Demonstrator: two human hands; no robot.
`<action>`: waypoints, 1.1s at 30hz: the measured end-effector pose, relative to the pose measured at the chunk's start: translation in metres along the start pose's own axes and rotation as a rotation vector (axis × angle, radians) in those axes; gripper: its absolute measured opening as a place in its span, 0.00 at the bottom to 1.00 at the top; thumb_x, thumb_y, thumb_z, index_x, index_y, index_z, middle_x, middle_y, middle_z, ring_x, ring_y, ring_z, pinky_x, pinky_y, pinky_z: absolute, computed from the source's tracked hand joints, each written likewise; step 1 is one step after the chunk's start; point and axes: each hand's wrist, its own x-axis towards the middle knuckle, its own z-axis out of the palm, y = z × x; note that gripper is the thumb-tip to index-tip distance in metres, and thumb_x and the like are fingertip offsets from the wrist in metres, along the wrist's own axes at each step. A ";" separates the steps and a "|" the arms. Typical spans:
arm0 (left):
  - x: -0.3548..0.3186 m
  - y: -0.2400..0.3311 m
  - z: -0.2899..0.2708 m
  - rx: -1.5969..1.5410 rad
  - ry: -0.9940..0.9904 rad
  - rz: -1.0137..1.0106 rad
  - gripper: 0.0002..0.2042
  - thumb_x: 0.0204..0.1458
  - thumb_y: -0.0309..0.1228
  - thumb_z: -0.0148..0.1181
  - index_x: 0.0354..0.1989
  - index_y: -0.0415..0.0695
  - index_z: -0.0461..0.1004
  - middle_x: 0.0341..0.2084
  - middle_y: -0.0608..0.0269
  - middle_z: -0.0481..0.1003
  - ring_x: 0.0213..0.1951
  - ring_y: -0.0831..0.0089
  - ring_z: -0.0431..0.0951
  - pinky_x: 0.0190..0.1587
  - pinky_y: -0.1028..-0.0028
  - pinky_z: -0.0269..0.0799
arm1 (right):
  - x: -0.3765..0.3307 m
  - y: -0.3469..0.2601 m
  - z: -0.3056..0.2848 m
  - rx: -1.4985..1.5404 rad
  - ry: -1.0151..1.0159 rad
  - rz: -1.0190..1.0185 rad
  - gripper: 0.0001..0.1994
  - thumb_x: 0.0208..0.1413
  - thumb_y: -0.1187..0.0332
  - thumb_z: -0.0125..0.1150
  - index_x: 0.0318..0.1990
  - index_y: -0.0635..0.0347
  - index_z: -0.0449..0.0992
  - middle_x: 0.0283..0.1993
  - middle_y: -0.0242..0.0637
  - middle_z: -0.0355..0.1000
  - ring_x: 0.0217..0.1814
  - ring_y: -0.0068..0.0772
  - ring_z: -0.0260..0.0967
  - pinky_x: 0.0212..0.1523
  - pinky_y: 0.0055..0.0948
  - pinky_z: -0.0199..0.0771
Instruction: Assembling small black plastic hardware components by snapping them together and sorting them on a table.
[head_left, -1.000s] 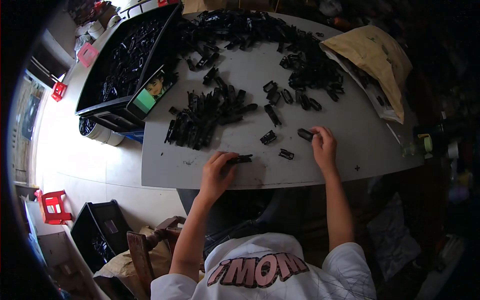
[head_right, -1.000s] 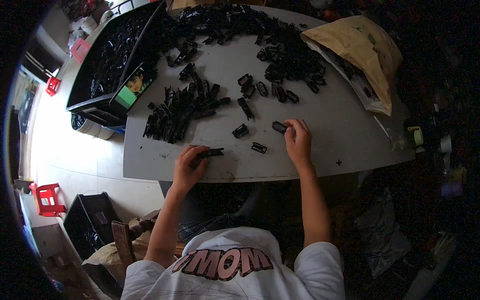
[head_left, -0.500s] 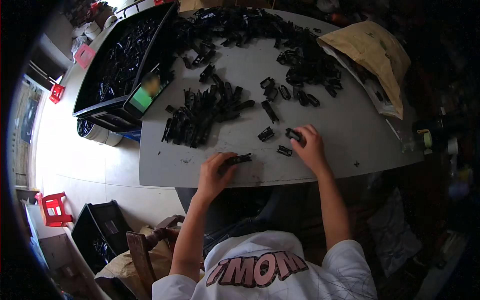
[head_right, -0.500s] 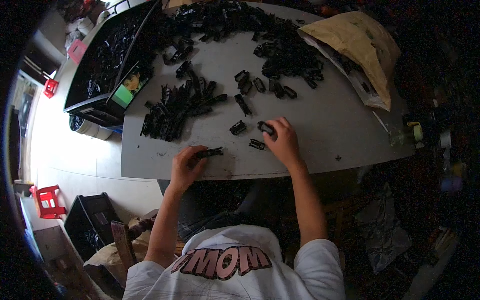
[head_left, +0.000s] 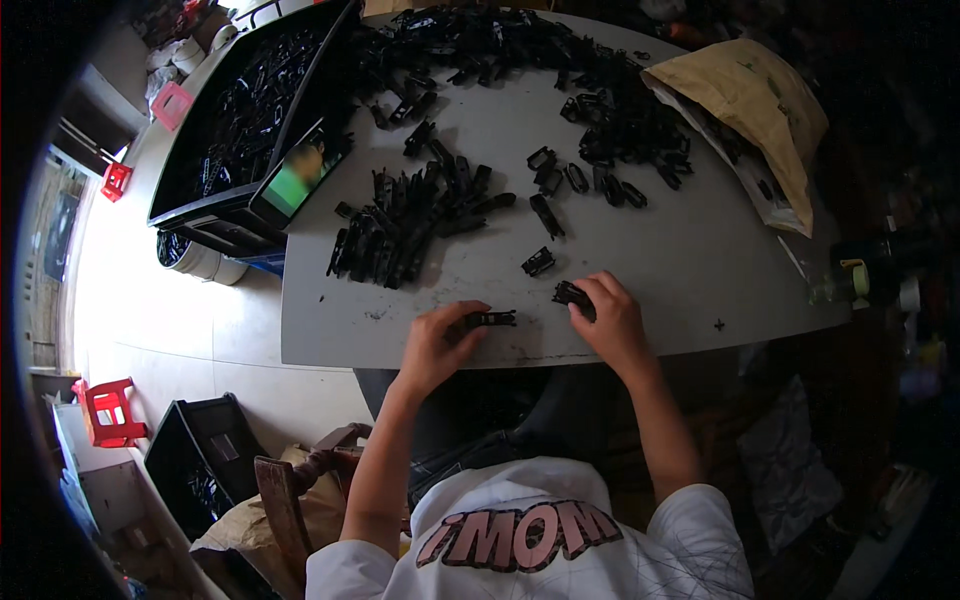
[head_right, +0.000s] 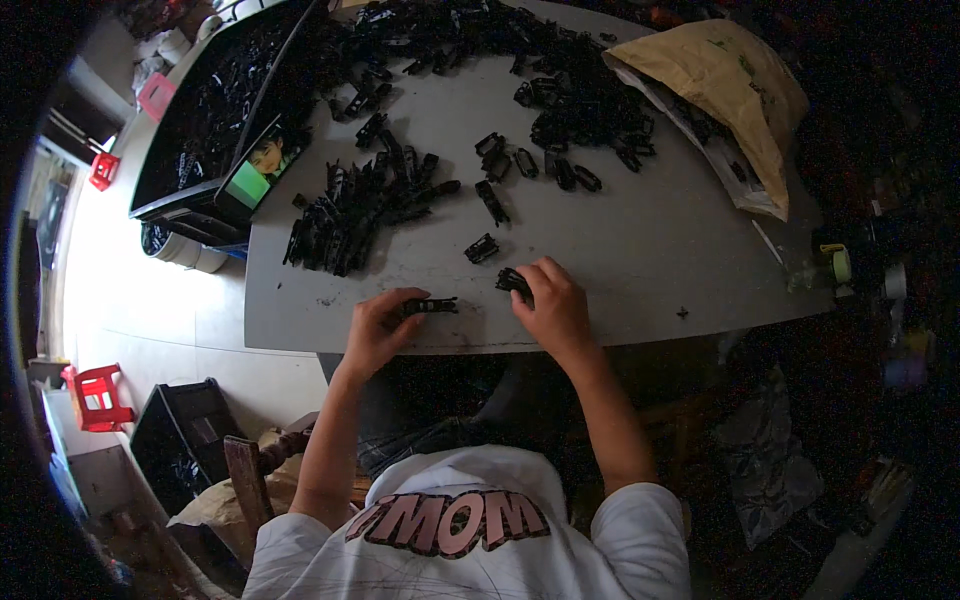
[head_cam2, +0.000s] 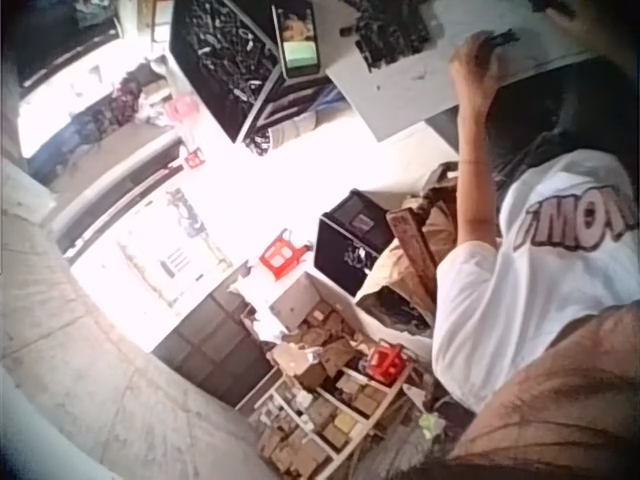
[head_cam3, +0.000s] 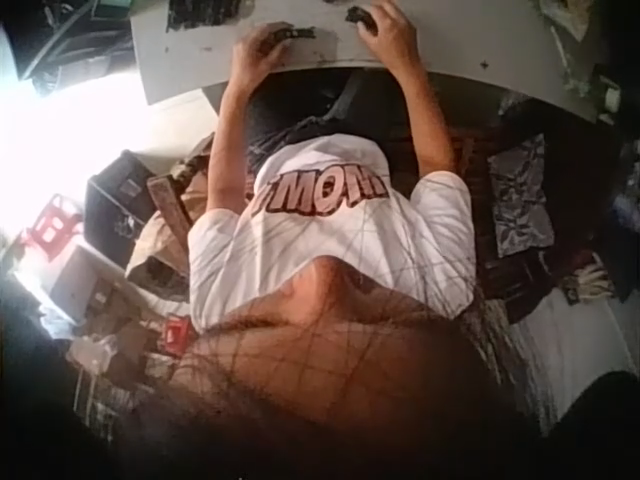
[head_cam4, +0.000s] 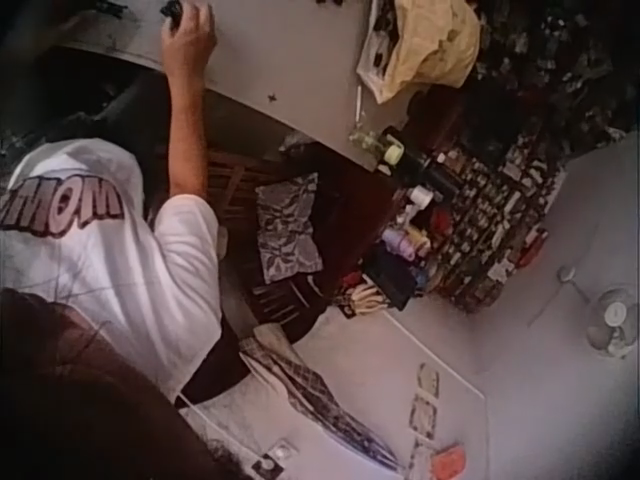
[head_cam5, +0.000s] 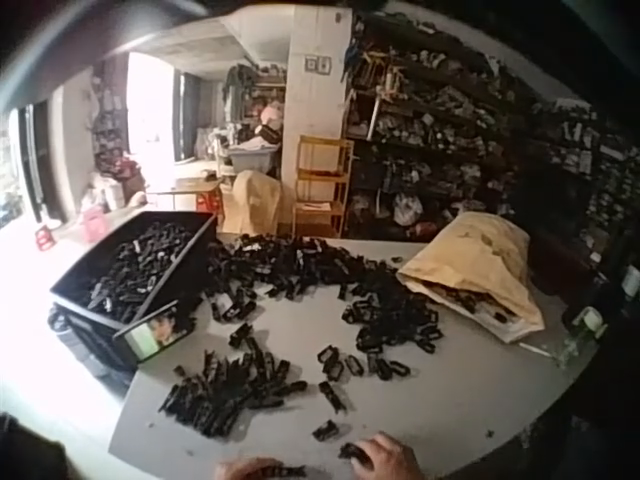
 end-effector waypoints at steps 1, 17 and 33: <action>0.000 0.001 0.000 0.007 -0.004 -0.004 0.13 0.48 0.22 0.60 0.44 0.42 0.74 0.24 0.64 0.75 0.25 0.80 0.75 0.29 0.78 0.71 | 0.000 -0.001 -0.001 0.061 0.019 0.015 0.14 0.43 0.73 0.63 0.40 0.63 0.73 0.39 0.40 0.69 0.38 0.43 0.70 0.38 0.34 0.72; 0.000 0.009 0.010 0.006 0.006 0.021 0.13 0.48 0.23 0.60 0.44 0.44 0.74 0.17 0.66 0.71 0.20 0.82 0.67 0.25 0.78 0.65 | 0.000 -0.008 0.010 -0.168 -0.033 -0.117 0.15 0.42 0.73 0.64 0.41 0.62 0.73 0.39 0.40 0.69 0.40 0.42 0.69 0.38 0.36 0.72; 0.000 0.012 0.012 0.063 0.013 -0.046 0.13 0.46 0.27 0.62 0.42 0.45 0.75 0.22 0.58 0.74 0.22 0.70 0.73 0.29 0.73 0.69 | -0.007 -0.011 0.023 -0.223 0.143 -0.141 0.22 0.43 0.72 0.64 0.48 0.65 0.69 0.47 0.42 0.66 0.46 0.45 0.66 0.44 0.38 0.69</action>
